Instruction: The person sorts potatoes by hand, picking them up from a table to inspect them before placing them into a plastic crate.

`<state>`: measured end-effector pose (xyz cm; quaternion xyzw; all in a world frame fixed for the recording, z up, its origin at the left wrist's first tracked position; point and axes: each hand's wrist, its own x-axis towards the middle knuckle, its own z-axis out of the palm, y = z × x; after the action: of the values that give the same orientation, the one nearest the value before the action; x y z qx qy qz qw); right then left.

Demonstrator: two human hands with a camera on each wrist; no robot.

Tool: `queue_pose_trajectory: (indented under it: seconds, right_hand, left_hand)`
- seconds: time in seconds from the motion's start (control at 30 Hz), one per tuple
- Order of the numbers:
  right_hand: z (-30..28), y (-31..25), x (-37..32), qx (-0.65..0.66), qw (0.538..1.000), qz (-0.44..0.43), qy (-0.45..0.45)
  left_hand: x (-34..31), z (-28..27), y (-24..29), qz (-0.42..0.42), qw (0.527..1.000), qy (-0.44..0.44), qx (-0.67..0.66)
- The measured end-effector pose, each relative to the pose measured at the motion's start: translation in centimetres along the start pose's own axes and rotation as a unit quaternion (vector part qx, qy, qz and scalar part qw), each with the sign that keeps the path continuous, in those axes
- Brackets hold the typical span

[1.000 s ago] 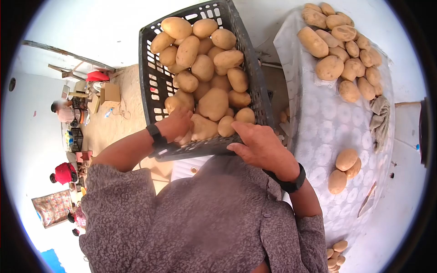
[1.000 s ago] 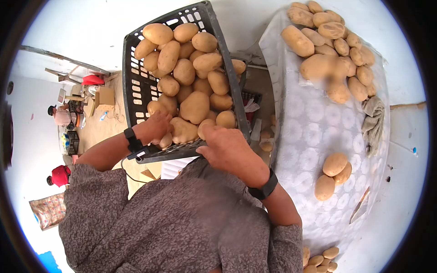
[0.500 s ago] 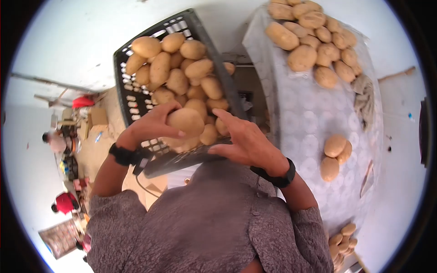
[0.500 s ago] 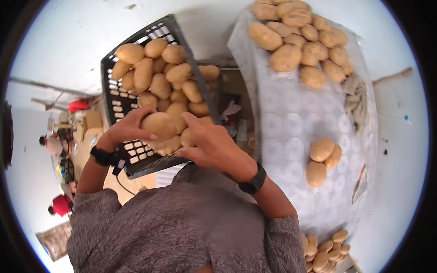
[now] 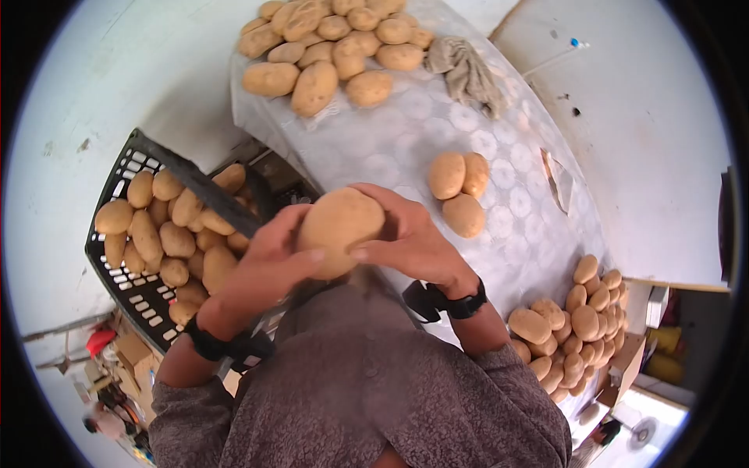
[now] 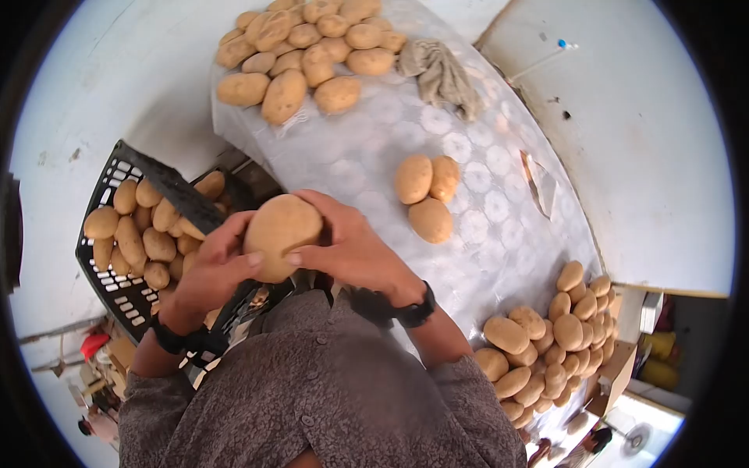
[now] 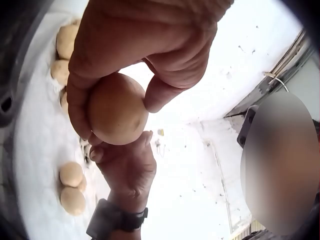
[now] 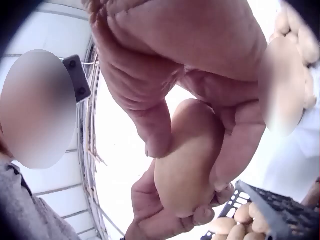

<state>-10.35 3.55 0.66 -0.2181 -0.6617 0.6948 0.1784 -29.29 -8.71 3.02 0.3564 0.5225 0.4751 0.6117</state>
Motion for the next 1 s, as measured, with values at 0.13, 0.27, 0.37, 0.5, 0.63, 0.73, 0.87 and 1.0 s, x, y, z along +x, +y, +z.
queue_pose_trajectory:
  seconds: [0.13,0.27,0.37,0.5,0.63,0.73,0.87,1.0]
  right_hand:
    - [-3.5,0.3,-4.9,0.16,0.98,0.052,0.104]
    - [-7.9,2.7,-9.1,0.122,0.957,0.037,0.26]
    - [-9.9,4.0,-10.7,0.126,0.935,-0.007,0.332]
    - [-13.3,6.7,-12.1,0.112,0.911,-0.006,0.397]
    - [-16.0,8.9,-12.2,0.11,0.898,0.023,0.426]
    - [-18.0,10.0,-11.4,0.095,0.889,0.061,0.444]
    - [-19.4,11.3,-9.7,0.014,0.873,0.085,0.481]
    - [-22.2,14.6,-8.9,-0.032,0.88,0.055,0.47]
  left_hand:
    - [4.2,4.9,0.3,-0.066,0.993,-0.09,0.043]
    - [8.8,9.9,-1.8,0.016,0.984,-0.173,0.047]
    - [12.9,13.7,-6.1,0.119,0.973,-0.164,0.114]
    - [16.8,17.9,-6.4,0.104,0.957,-0.178,0.206]
    - [20.1,20.8,-9.1,0.084,0.949,-0.149,0.266]
    - [22.3,22.1,-11.3,0.051,0.963,-0.13,0.229]
    - [23.2,22.5,-11.9,0.102,0.968,-0.093,0.208]
    - [24.9,23.5,-13.7,0.161,0.955,-0.052,0.243]
